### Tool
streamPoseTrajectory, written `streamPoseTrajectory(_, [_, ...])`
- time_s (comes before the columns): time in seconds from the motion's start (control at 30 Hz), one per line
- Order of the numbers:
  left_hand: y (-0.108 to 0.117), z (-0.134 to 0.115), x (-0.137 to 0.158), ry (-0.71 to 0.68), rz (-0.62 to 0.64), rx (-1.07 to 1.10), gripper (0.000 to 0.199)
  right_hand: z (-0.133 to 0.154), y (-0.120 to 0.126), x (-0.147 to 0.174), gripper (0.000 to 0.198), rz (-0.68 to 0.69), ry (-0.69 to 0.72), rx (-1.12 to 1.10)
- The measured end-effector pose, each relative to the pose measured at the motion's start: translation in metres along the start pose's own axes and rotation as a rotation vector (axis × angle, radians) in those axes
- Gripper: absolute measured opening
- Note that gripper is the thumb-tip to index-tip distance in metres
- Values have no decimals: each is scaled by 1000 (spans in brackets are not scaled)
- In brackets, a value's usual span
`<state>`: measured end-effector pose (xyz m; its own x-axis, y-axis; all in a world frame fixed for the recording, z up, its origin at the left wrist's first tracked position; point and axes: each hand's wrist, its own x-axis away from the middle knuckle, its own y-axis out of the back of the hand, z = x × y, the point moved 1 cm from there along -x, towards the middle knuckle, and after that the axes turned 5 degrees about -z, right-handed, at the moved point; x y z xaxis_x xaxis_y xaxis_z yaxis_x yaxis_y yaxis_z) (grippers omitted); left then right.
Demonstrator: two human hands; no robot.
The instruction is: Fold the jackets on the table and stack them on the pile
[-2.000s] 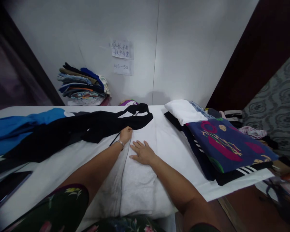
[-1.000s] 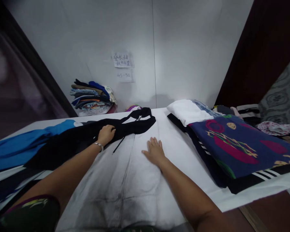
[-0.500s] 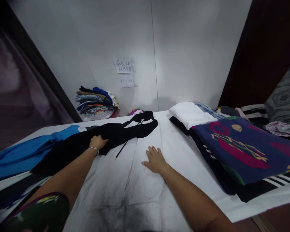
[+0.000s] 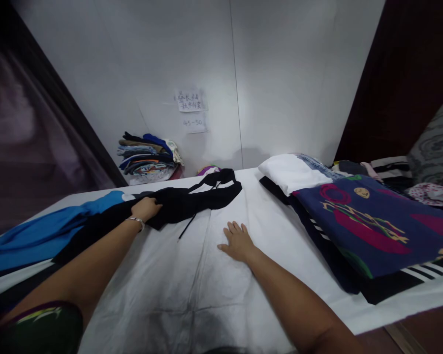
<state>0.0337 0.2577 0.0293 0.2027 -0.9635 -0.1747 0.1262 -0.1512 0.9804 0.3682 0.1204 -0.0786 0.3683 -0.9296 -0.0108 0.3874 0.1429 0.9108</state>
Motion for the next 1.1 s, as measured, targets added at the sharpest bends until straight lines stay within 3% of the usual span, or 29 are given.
streamPoseTrajectory(0.23, [38, -5, 6, -59, -114, -66, 38, -1, 1, 0, 74, -2, 1, 0])
streamPoseTrajectory(0.4, [81, -15, 23, -106, -218, -84, 37, 0, 2, 2, 72, -18, 7, -8])
streamPoseTrajectory(0.57, [132, -42, 73, -258, -265, -132, 36, -3, 4, 1, 66, -75, 11, -125])
streamPoseTrajectory(0.67, [145, -65, 120, -373, -194, -93, 38, -7, 7, -5, 60, -243, -33, -341])
streamPoseTrajectory(0.77, [133, -93, 171, -555, -38, 10, 29, -11, 8, -12, 61, -373, -167, -733])
streamPoseTrajectory(0.9, [85, -128, 226, -816, 250, 252, 13, -16, 8, -15, 56, -301, -289, -1235])
streamPoseTrajectory(1.0, [53, -146, 248, -911, 383, 409, 17, -18, 13, -12, 47, -304, -352, -1423])
streamPoseTrajectory(1.1, [40, -153, 256, -917, 409, 520, 33, -18, 18, -9, 34, -333, -398, -1592])
